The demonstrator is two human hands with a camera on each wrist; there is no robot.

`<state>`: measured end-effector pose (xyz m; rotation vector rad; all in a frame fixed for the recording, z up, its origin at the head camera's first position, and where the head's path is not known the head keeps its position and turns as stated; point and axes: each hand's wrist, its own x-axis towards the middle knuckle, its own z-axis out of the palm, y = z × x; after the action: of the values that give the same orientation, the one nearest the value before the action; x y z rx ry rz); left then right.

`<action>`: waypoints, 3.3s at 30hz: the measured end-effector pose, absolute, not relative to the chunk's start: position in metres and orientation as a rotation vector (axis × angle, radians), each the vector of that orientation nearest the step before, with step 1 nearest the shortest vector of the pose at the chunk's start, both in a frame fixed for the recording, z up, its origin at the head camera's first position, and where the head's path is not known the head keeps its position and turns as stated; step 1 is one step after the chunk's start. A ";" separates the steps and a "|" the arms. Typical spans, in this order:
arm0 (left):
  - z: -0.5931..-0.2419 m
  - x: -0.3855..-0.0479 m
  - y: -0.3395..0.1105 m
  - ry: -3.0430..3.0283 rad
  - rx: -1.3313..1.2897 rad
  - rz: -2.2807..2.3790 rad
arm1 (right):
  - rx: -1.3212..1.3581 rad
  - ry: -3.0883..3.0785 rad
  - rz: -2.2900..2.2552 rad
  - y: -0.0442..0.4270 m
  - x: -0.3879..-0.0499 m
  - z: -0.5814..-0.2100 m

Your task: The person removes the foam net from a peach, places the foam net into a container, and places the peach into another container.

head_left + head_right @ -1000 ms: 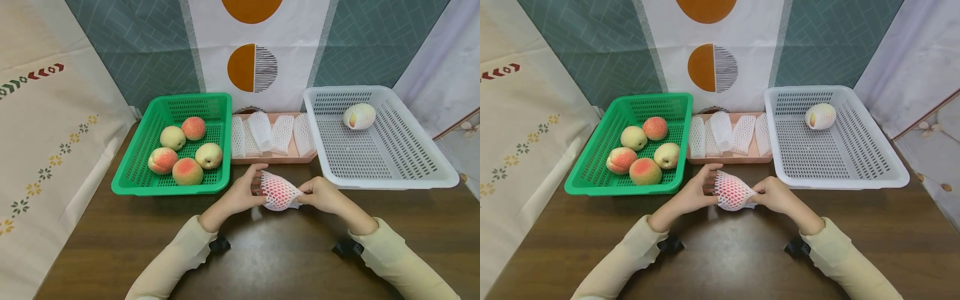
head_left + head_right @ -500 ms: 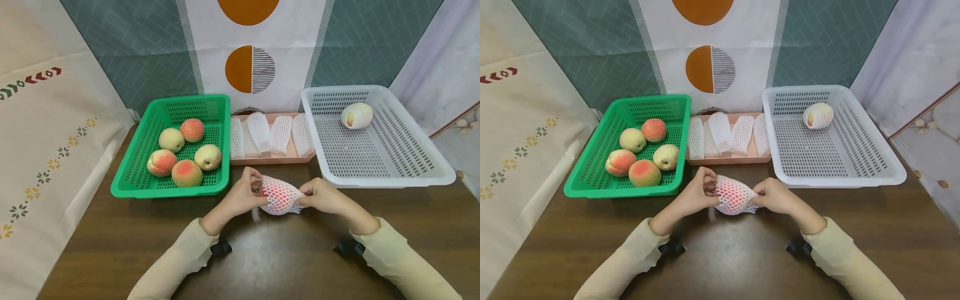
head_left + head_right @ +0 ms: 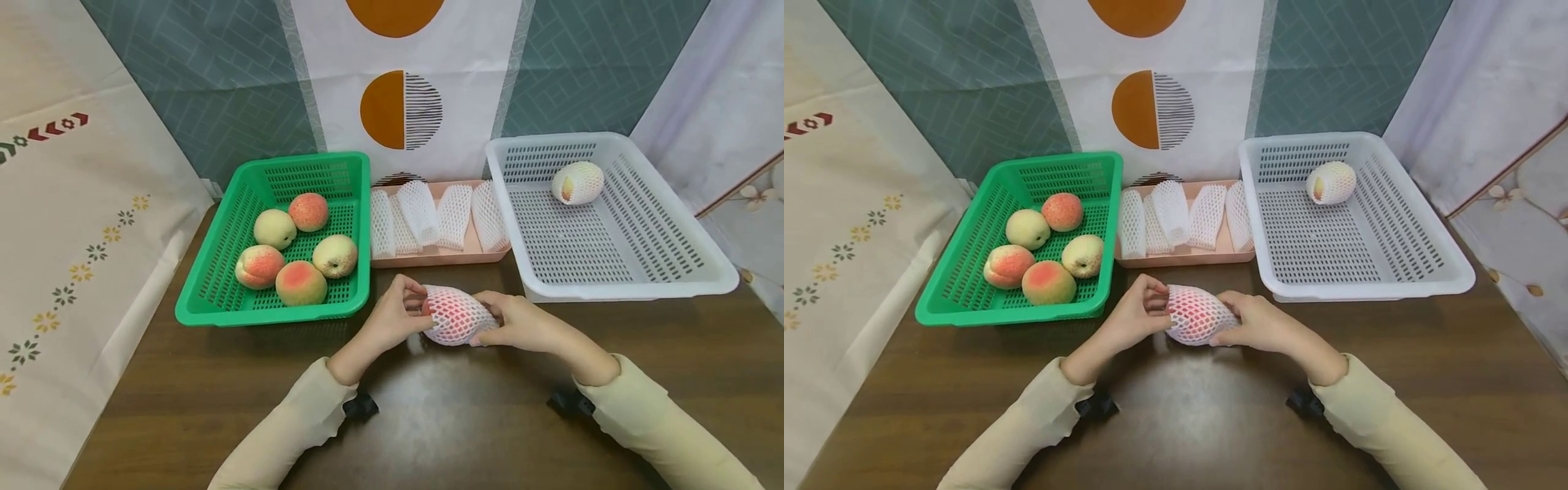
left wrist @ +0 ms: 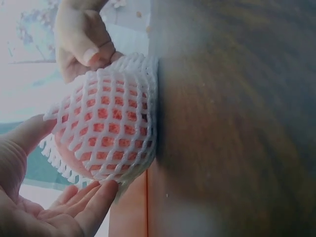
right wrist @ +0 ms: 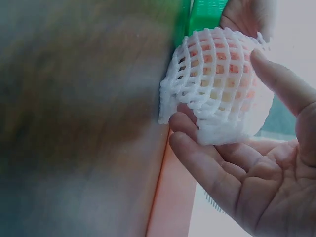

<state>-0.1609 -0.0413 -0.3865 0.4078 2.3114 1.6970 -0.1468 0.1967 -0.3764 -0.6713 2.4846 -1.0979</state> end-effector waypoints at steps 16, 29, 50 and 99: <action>-0.376 -0.164 -0.052 2.377 0.760 1.460 | -0.779 2.631 -1.004 0.188 -0.152 -0.373; -0.386 -0.159 -0.057 2.380 0.800 1.384 | -0.771 2.621 -1.032 0.179 -0.154 -0.378; -0.397 -0.167 -0.044 2.434 0.828 1.407 | -0.611 2.605 -1.108 0.191 -0.145 -0.372; -0.363 -0.150 -0.062 2.295 0.554 1.764 | -0.756 2.623 -1.004 0.202 -0.133 -0.340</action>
<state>-0.1501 -0.0623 -0.3630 0.5541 2.2954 1.7645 -0.1334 0.2017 -0.3403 -0.7562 2.6234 -1.0039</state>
